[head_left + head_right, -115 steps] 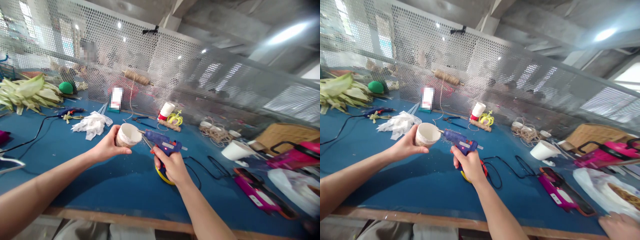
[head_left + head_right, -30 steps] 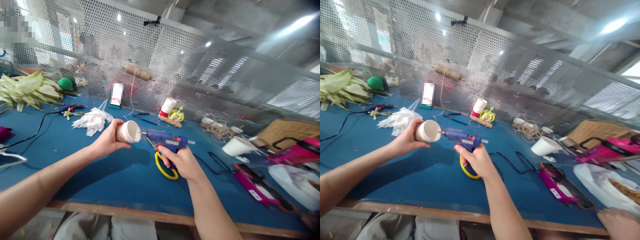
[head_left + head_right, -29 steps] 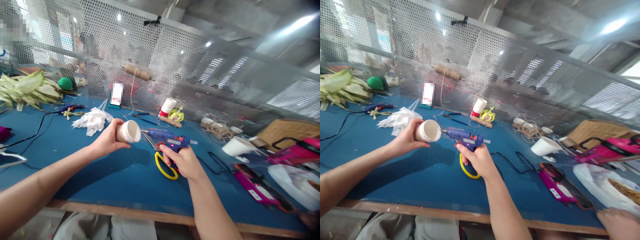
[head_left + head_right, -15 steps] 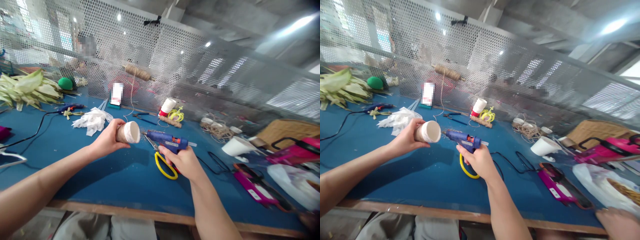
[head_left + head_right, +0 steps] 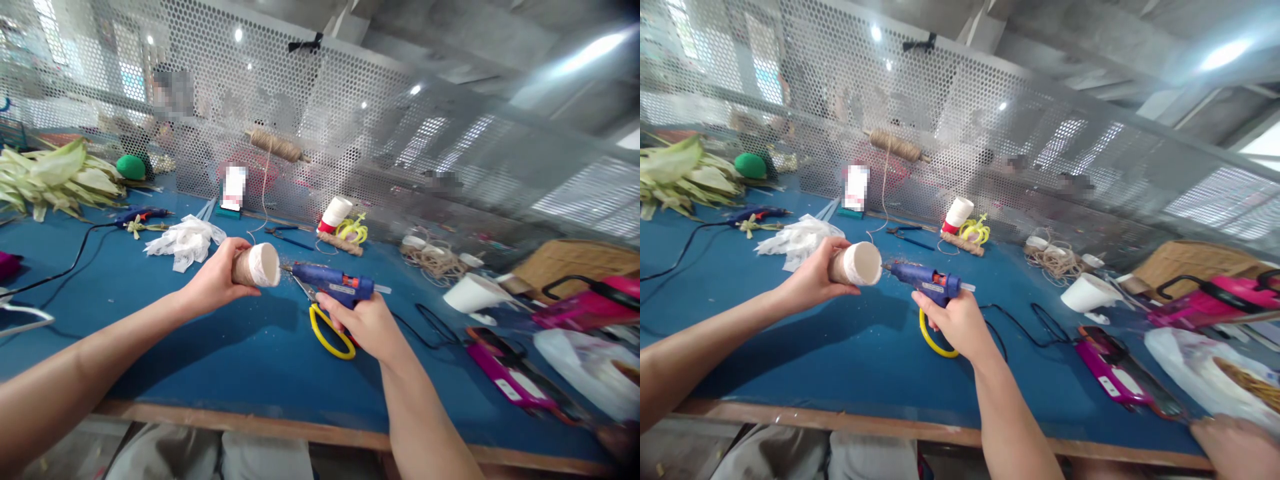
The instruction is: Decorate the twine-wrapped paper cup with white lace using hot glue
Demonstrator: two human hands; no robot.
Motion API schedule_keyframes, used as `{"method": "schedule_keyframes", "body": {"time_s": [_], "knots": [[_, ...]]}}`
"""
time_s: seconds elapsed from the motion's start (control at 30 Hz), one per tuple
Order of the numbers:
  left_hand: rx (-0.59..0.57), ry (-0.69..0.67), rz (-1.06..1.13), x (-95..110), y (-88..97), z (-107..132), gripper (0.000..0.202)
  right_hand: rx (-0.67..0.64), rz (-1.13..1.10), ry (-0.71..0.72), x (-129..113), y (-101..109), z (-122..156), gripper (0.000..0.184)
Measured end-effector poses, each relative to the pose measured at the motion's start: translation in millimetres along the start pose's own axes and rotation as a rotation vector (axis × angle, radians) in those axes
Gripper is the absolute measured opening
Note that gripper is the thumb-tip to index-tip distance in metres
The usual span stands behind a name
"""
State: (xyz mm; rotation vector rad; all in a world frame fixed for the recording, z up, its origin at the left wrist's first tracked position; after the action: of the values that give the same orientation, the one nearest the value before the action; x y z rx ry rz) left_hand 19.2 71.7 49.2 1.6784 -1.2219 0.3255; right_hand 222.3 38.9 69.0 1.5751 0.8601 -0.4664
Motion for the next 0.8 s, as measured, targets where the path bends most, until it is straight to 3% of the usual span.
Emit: {"method": "schedule_keyframes", "body": {"time_s": [0.8], "knots": [[0.016, -0.002, -0.036, -1.6, 2.1, 0.2, 0.058, -0.044, 0.021, -0.042, 4.1, -0.8, -0.8, 0.040]]}}
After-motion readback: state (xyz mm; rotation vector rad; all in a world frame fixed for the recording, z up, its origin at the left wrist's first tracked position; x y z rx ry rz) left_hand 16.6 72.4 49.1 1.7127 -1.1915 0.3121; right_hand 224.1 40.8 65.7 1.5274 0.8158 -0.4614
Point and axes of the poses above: each hand's wrist, its own z-axis away from the middle knuckle, its own y-axis out of the back of the hand, x = y × z, the point moved 9 cm from there along -z, towards the middle knuckle, and after that the axes turned 5 degrees about -x, right-handed, at the moved point
